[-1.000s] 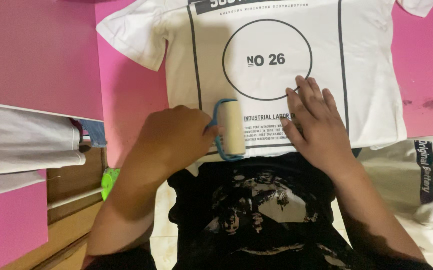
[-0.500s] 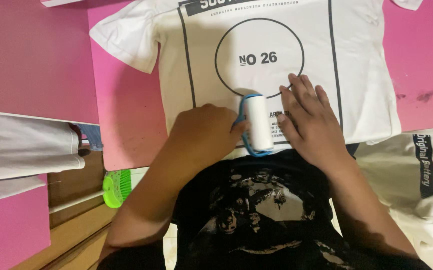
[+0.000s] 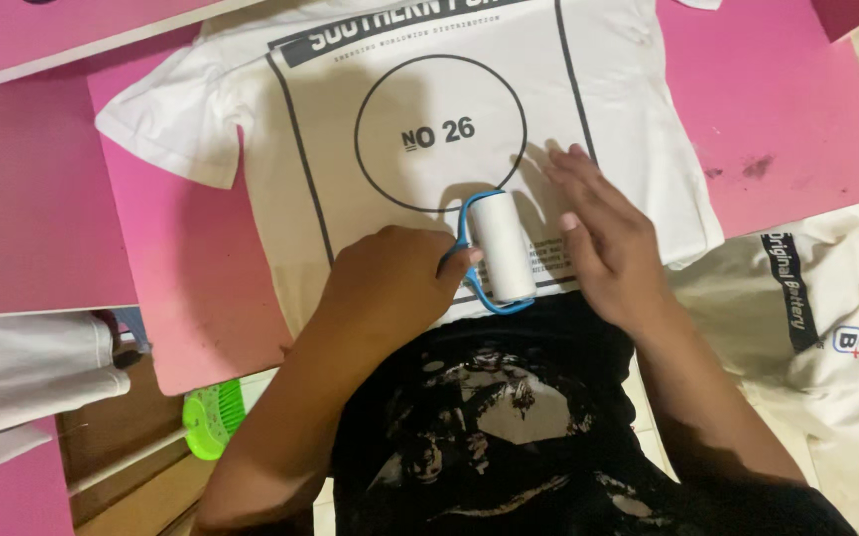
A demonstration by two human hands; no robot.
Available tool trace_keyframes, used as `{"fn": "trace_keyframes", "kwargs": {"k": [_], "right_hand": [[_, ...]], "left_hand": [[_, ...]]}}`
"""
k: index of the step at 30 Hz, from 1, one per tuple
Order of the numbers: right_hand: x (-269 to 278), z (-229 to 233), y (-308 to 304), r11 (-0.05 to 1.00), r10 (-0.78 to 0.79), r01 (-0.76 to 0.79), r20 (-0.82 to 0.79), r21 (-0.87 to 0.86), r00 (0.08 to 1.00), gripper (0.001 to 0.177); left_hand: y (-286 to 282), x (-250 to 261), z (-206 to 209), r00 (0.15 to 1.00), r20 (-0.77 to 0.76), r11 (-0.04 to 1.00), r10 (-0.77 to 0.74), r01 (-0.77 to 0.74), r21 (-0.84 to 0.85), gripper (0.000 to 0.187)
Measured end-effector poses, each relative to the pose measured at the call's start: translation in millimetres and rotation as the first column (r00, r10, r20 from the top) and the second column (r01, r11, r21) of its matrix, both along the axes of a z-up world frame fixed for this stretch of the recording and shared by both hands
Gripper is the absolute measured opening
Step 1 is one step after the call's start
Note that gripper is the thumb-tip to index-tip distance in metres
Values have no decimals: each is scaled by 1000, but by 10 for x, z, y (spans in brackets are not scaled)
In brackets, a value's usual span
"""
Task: The person uses a lint roller to clean a white t-shirt laid on a pink table. They roll the sticky roller over the front and back of the shirt, then flip it to continue cleaning the other side.
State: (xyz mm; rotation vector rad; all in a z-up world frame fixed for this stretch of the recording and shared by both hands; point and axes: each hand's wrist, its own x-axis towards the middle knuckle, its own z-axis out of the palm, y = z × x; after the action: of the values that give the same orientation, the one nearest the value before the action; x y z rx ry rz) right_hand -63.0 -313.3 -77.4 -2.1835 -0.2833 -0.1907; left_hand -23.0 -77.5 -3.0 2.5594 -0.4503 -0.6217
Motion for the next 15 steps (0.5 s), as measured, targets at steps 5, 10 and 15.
{"fn": "trace_keyframes", "kwargs": {"k": [5, 10, 15], "right_hand": [[-32, 8, -359, 982, -141, 145, 45, -119, 989, 40], [-52, -21, -545, 977, -184, 187, 39, -102, 982, 40], [-43, -118, -699, 986, -157, 158, 21, -49, 987, 46]], "left_hand": [[4, -4, 26, 998, -42, 976, -44, 51, 210, 43], [-247, 23, -40, 995, 75, 995, -73, 67, 76, 43], [-310, 24, -21, 995, 21, 976, -95, 89, 196, 44]]}}
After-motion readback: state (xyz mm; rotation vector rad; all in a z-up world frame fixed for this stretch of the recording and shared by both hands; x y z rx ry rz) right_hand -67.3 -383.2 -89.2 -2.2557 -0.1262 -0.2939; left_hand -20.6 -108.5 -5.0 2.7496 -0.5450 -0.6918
